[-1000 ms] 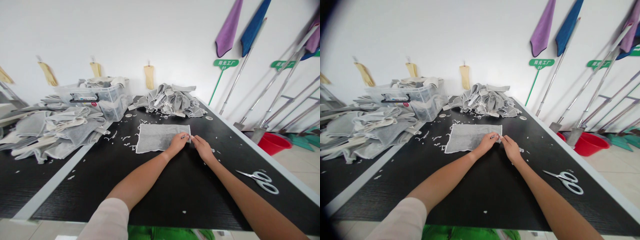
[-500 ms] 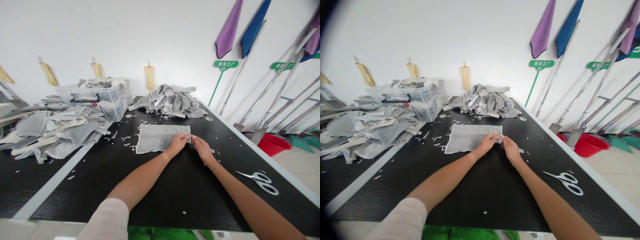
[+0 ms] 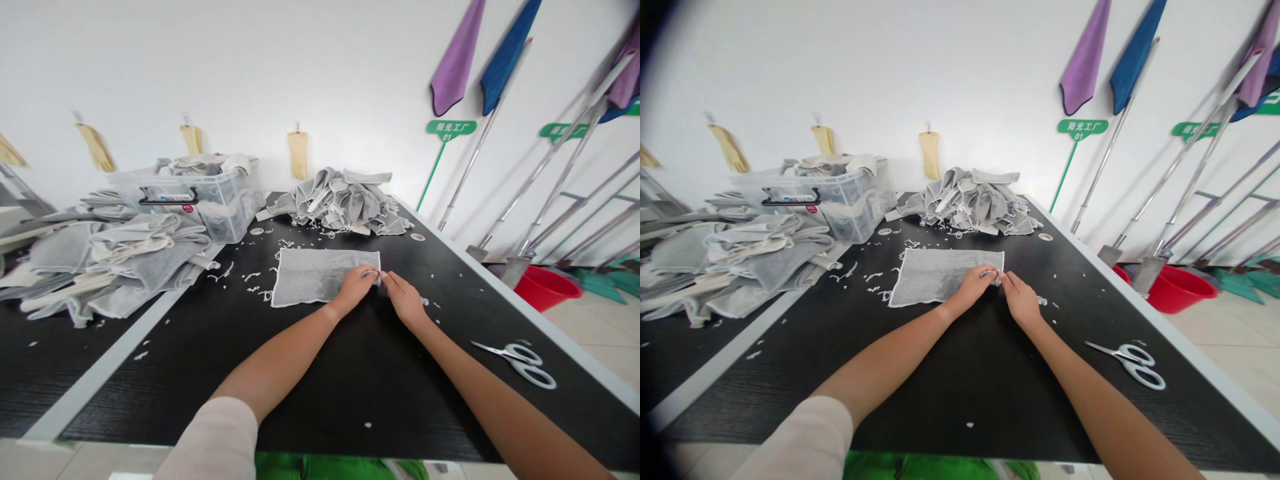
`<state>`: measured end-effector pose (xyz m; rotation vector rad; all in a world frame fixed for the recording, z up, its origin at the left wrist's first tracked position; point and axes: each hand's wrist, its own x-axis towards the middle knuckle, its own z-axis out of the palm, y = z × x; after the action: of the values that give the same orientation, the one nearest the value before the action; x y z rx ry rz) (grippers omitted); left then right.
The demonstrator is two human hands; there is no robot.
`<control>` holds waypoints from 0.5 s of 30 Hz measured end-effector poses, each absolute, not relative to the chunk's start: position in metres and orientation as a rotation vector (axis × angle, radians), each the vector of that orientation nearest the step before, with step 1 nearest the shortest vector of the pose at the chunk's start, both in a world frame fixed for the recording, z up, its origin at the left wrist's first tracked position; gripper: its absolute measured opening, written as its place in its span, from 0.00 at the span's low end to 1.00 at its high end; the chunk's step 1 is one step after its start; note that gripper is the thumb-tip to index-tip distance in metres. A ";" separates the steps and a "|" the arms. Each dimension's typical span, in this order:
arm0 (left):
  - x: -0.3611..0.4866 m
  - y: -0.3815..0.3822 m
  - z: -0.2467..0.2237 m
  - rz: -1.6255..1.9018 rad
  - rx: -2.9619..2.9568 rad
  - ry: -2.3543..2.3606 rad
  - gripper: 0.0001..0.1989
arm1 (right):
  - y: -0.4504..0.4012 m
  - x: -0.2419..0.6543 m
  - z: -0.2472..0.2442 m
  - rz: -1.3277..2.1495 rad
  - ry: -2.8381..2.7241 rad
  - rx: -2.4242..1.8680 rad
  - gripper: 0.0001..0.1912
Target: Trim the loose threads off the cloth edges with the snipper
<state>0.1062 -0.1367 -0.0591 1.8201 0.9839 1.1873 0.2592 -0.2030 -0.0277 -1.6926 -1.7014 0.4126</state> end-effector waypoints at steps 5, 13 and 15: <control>0.105 -0.135 -0.060 1.198 1.814 0.941 0.12 | -0.205 0.258 -0.025 0.389 -1.710 -1.735 0.25; 0.104 -0.136 -0.059 1.208 1.811 0.923 0.10 | -0.207 0.256 -0.026 0.359 -1.710 -1.792 0.23; 0.104 -0.136 -0.059 1.215 1.803 0.915 0.10 | -0.207 0.256 -0.026 0.372 -1.708 -1.776 0.24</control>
<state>0.1040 -0.1357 -0.0590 1.8027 0.9150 1.2151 0.2556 -0.2069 -0.0263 -1.7765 -1.7078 0.3722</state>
